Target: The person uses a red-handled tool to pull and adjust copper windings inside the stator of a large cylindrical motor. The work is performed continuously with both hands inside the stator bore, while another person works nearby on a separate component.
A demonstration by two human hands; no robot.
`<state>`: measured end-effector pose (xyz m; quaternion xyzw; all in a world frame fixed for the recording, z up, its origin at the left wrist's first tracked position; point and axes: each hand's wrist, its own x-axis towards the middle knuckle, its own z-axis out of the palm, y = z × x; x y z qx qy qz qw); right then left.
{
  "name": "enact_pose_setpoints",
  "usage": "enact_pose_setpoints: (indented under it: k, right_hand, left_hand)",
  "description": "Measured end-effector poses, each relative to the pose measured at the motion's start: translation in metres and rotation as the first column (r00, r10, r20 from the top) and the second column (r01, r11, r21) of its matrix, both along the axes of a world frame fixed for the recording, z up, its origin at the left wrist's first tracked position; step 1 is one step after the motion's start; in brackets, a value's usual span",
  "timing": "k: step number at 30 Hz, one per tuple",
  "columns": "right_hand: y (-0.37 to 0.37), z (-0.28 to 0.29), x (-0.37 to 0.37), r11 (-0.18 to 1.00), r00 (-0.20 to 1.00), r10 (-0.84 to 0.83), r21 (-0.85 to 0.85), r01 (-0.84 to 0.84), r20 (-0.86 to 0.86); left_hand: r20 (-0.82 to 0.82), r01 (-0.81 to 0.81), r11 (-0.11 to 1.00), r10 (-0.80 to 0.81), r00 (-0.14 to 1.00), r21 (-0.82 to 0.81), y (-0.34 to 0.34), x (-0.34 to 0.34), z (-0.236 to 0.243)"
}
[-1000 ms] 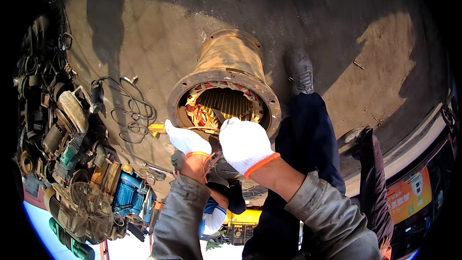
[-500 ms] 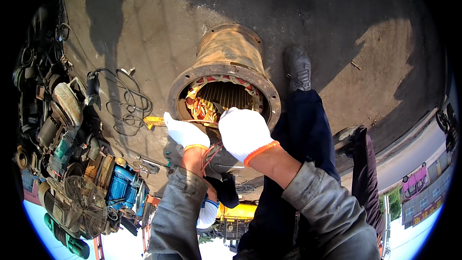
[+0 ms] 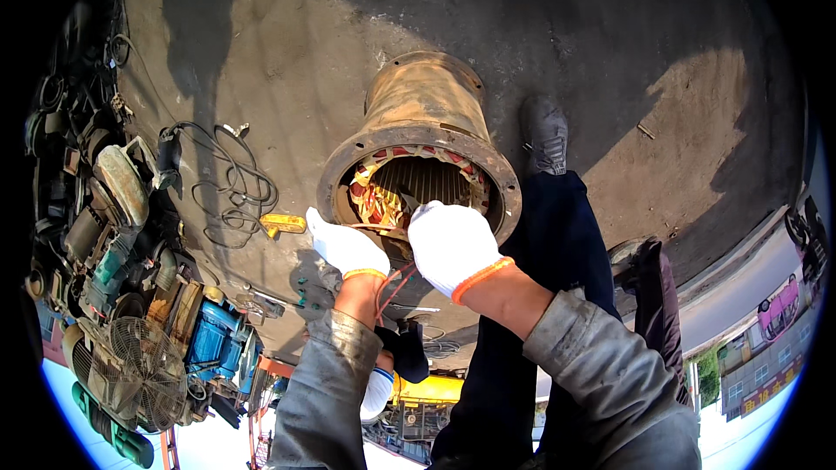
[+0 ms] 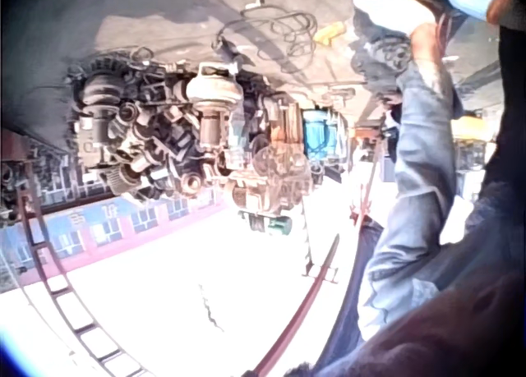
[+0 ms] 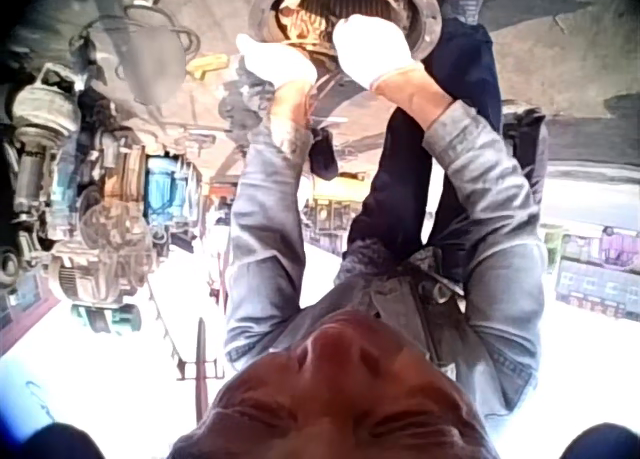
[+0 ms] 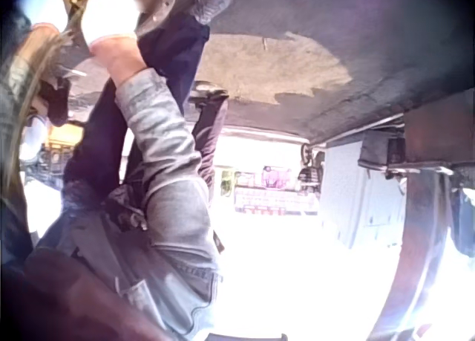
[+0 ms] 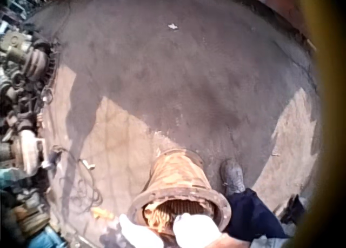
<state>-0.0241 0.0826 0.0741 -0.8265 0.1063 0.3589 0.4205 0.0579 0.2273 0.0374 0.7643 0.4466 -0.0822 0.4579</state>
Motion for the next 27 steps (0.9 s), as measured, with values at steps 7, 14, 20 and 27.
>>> enact_pose_setpoints:
  k: [7, 14, 20, 27]
  right_hand:
    - [-0.002, 0.012, 0.004, 0.995, 0.982, 0.095, 0.003, -0.096, -0.162]
    - [0.009, 0.018, -0.006, 0.998, 0.997, 0.051, -0.031, -0.053, -0.061]
    - [0.002, -0.003, 0.013, 1.0, 0.998, -0.012, -0.021, 0.011, -0.07]
    - [0.011, 0.003, -0.002, 0.969, 0.97, -0.241, 0.057, 0.24, 0.009]
  left_hand:
    - [-0.045, -0.065, 0.997, 0.063, 0.997, -0.042, -0.009, -0.006, 0.01]
    - [-0.03, -0.05, 0.998, 0.049, 0.998, -0.038, -0.001, -0.007, 0.019]
    - [-0.002, -0.081, 0.992, 0.081, 0.997, -0.096, -0.018, 0.011, 0.005]
    - [-0.014, -0.019, 0.998, 0.018, 1.0, -0.063, 0.002, 0.004, 0.006]
